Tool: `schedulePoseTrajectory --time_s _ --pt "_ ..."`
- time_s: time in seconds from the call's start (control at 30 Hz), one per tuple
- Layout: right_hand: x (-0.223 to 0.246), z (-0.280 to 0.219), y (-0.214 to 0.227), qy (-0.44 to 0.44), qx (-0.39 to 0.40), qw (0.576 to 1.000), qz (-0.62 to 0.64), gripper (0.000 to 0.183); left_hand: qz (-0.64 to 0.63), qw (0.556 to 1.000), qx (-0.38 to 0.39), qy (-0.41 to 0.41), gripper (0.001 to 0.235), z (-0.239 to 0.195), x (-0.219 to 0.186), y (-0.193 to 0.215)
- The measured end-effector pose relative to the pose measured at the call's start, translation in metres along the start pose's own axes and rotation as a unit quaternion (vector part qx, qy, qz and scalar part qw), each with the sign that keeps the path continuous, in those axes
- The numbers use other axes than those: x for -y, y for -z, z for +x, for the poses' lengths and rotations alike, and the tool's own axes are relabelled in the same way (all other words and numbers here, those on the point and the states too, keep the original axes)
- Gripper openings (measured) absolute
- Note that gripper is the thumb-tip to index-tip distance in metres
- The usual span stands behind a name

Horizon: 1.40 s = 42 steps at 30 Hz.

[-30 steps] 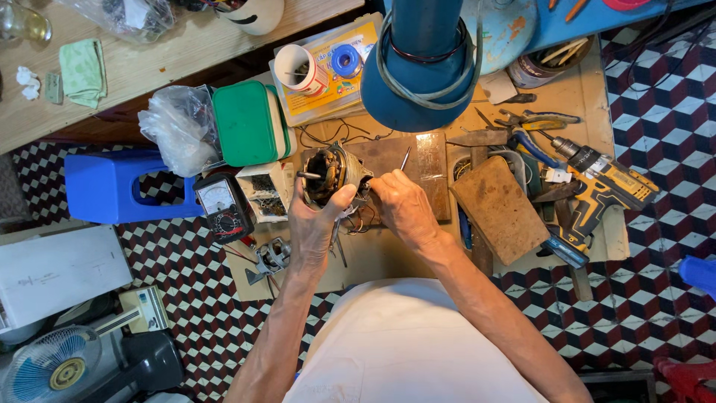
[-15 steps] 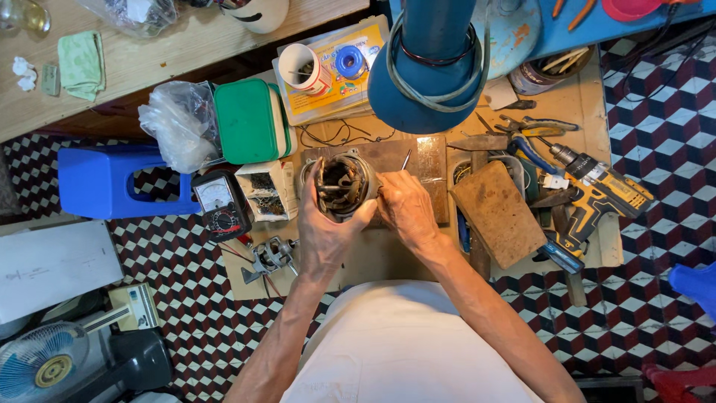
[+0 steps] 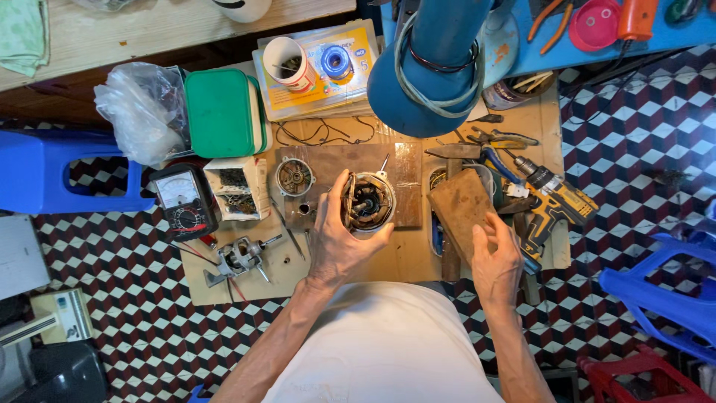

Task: The person works on a disassembled electrical motor on a cluttered workbench. They use a wooden block to tap the motor housing, then use a screwdriver to adjust internal components. The person also handles small parts and wires, placing them into a container.

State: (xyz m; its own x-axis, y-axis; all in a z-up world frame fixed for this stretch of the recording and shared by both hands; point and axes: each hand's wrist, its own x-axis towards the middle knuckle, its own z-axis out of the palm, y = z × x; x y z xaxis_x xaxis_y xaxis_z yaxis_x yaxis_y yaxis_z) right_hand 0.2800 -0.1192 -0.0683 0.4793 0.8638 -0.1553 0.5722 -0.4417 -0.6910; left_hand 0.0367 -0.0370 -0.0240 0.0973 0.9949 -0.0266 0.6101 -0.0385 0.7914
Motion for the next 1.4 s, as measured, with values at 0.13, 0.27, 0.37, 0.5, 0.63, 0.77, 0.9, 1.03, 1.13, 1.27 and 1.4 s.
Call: schedulePoseTrajectory --time_s 0.13,0.27,0.37,0.5,0.63,0.77,0.9,1.03,1.13,1.27,1.4 --pt "-0.002 -0.007 -0.003 -0.008 0.019 1.000 0.021 0.036 -0.027 0.999 -0.004 -0.022 0.101 -0.011 -0.002 -0.003" --pt "0.014 -0.011 -0.019 -0.016 0.083 0.994 0.067 0.035 -0.058 0.998 0.017 -0.001 0.103 -0.028 -0.006 0.000" --pt "0.025 -0.014 -0.030 -0.002 0.121 0.990 0.078 0.033 -0.068 0.997 0.028 0.013 0.104 -0.040 -0.008 0.009" --pt "0.040 -0.018 -0.049 -0.004 0.179 0.977 0.117 0.031 -0.075 0.996 0.024 0.041 0.104 -0.060 -0.010 0.031" --pt "0.060 -0.019 -0.081 0.007 0.252 0.950 0.185 0.029 -0.069 0.995 -0.050 0.042 0.103 -0.076 -0.001 0.060" --pt "0.089 -0.021 -0.116 0.097 0.289 0.932 0.195 0.028 -0.304 0.932 -0.096 0.172 0.084 -0.079 0.022 0.083" --pt "0.117 -0.026 -0.130 0.155 0.305 0.915 0.213 0.040 -0.344 0.878 -0.138 0.304 0.060 -0.081 0.041 0.105" --pt "0.135 -0.024 -0.118 0.286 0.293 0.888 0.210 0.056 -0.354 0.889 -0.147 0.251 0.056 -0.080 0.047 0.114" --pt "0.146 -0.024 -0.110 0.290 0.343 0.865 0.225 0.061 -0.356 0.875 -0.153 0.290 0.058 -0.076 0.046 0.117" --pt "0.154 -0.025 -0.105 0.238 0.399 0.852 0.242 0.057 -0.413 0.841 -0.147 0.317 0.059 -0.066 0.046 0.119" --pt "0.162 -0.022 -0.117 0.269 0.375 0.858 0.226 0.052 -0.455 0.826 -0.135 0.305 0.056 -0.061 0.044 0.121"
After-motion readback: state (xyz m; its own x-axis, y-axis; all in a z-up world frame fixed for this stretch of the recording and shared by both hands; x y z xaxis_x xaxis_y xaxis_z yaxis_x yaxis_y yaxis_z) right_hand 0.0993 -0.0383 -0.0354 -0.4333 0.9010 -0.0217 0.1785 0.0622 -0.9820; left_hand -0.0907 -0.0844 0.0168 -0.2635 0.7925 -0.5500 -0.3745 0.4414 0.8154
